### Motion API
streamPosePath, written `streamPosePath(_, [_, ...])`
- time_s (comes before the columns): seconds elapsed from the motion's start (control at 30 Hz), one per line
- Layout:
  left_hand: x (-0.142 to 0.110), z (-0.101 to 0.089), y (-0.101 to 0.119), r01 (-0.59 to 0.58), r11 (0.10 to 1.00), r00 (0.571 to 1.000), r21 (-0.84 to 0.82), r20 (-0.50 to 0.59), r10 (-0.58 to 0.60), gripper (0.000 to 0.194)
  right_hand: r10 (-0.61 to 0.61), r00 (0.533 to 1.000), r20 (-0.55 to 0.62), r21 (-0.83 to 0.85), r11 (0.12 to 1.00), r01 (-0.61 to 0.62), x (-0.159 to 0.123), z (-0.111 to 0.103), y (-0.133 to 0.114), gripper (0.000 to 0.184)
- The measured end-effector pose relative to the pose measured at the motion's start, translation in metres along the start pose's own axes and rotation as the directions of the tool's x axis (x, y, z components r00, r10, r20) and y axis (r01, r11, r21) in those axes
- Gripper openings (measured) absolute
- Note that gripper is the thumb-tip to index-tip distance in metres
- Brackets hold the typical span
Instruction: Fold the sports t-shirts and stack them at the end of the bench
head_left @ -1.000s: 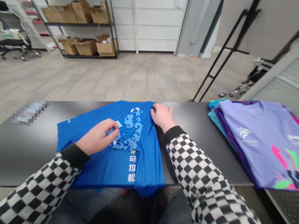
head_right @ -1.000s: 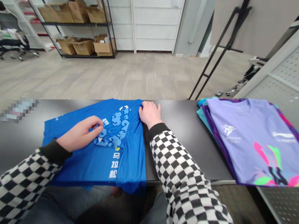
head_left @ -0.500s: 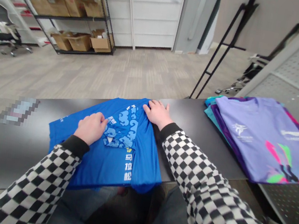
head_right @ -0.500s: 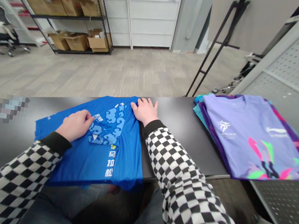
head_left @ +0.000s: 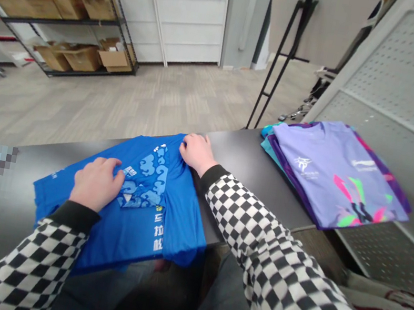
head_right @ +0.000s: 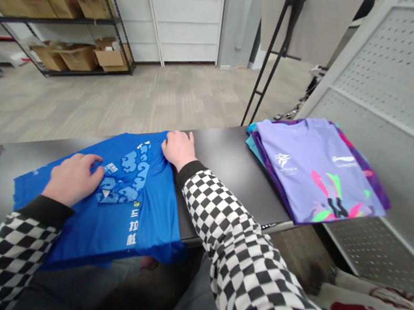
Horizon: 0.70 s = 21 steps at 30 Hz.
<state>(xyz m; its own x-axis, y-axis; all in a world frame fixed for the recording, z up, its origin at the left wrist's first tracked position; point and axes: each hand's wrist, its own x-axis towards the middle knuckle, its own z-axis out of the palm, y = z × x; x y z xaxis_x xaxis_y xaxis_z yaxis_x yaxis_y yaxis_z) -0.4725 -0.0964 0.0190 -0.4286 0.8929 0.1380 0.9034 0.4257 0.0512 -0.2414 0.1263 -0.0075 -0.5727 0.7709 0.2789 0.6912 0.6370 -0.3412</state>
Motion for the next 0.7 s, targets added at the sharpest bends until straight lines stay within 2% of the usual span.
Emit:
streamPosePath(0.07, [-0.004,0.002,0.009,-0.130,0.991,0.989,-0.026,-0.070,0.128,0.051,-0.049,0.998,0.045,0.004,0.999,0.048,-0.001,0.002,-0.002,0.037])
streamPosePath(0.13, [-0.008,0.008,0.017,-0.221,0.973,0.975,-0.068,-0.026,0.220,0.056,-0.068,0.994,0.085,0.020,0.998,0.066,-0.003,0.005,-0.001,0.037])
streamPosePath(0.27, [-0.015,0.023,0.020,-0.185,0.977,0.960,-0.101,0.194,0.202,0.070,-0.075,0.989,0.127,0.041,0.997,0.071,-0.004,0.009,0.002,0.053])
streamPosePath(0.47, [-0.011,0.023,0.006,-0.153,0.982,0.947,-0.110,0.268,0.178,0.074,-0.064,0.977,0.204,0.018,0.998,0.062,-0.001,0.012,0.005,0.064])
streamPosePath(0.53, [-0.010,0.020,0.004,-0.143,0.986,0.957,-0.091,0.243,0.161,0.068,-0.047,0.978,0.202,0.027,0.999,0.042,0.001,0.013,0.006,0.065])
streamPosePath(0.63, [-0.018,0.011,0.010,-0.127,0.989,0.987,-0.081,0.087,0.134,0.060,-0.039,0.978,0.205,0.041,0.999,0.031,0.001,0.014,0.007,0.065])
streamPosePath(0.7, [-0.032,0.000,0.022,-0.225,0.957,0.973,-0.182,0.014,0.231,0.057,-0.045,0.976,0.211,0.042,0.998,0.037,0.001,0.014,0.007,0.066])
